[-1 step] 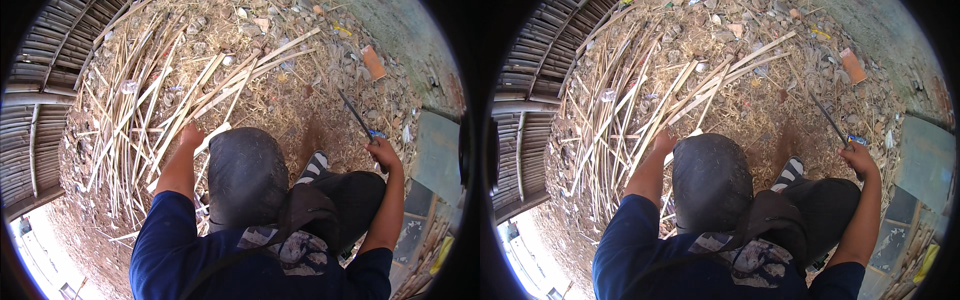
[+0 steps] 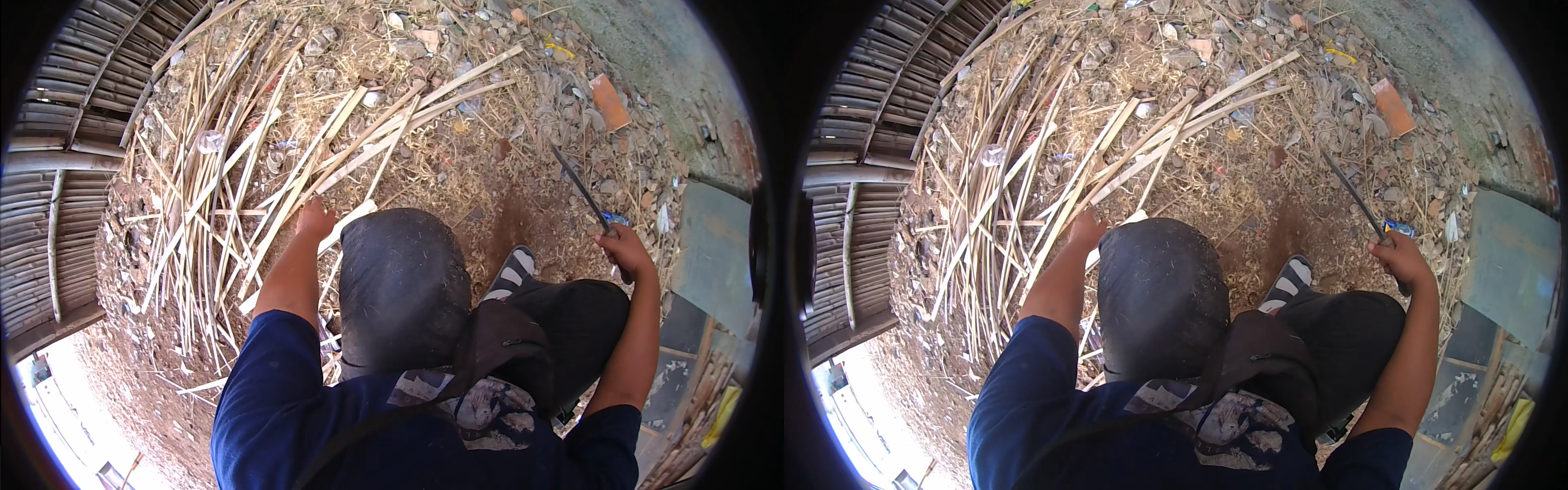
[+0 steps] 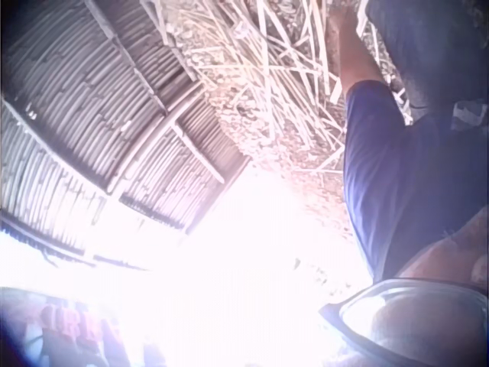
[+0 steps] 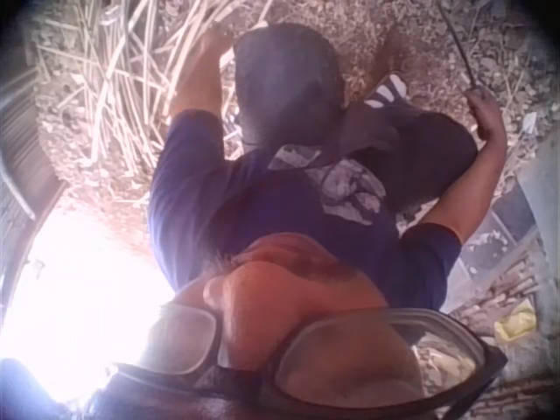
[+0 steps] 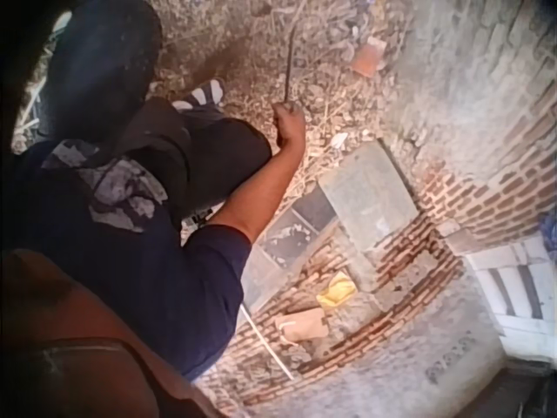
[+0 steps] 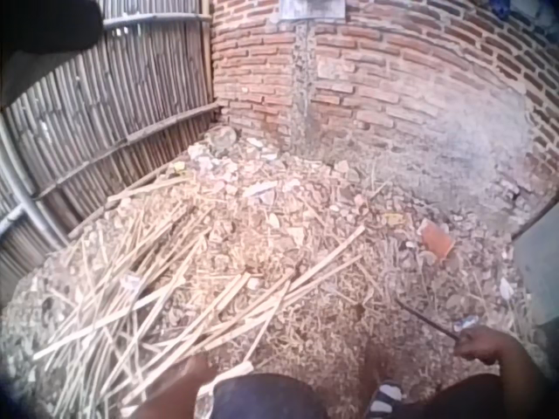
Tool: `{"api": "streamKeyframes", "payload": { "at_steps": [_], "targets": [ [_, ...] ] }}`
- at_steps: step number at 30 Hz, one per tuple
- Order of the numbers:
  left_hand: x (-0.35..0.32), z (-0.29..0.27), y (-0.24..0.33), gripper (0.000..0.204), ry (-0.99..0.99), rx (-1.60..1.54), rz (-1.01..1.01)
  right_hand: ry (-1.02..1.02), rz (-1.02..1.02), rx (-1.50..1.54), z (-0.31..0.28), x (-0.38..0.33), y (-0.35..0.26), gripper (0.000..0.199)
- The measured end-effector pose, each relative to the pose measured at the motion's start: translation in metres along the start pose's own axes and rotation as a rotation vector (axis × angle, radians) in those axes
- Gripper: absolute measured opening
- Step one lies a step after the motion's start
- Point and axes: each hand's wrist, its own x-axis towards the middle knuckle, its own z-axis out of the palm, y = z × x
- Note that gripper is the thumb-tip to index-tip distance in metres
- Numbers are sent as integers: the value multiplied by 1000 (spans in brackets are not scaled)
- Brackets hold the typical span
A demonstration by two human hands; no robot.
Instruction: The person uses a machete to shave and smooth long strips of bamboo or wood, removing fibers and evening the surfaces by running the blade along the length of the strips.
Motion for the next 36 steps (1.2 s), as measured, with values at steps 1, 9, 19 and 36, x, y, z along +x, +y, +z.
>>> {"api": "streamKeyframes", "payload": {
  "at_steps": [1,9,19,36],
  "targets": [
    [4,1,4,67,-11,-17,10,-1,2,-2,1,0,0,29],
    [11,-9,31,75,27,61,-49,-6,17,21,2,-6,1,27],
    [15,-11,38,71,15,195,26,12,43,28,0,-7,2,29],
    [10,2,44,35,-84,186,64,-16,56,5,0,-9,1,28]
  ]
}}
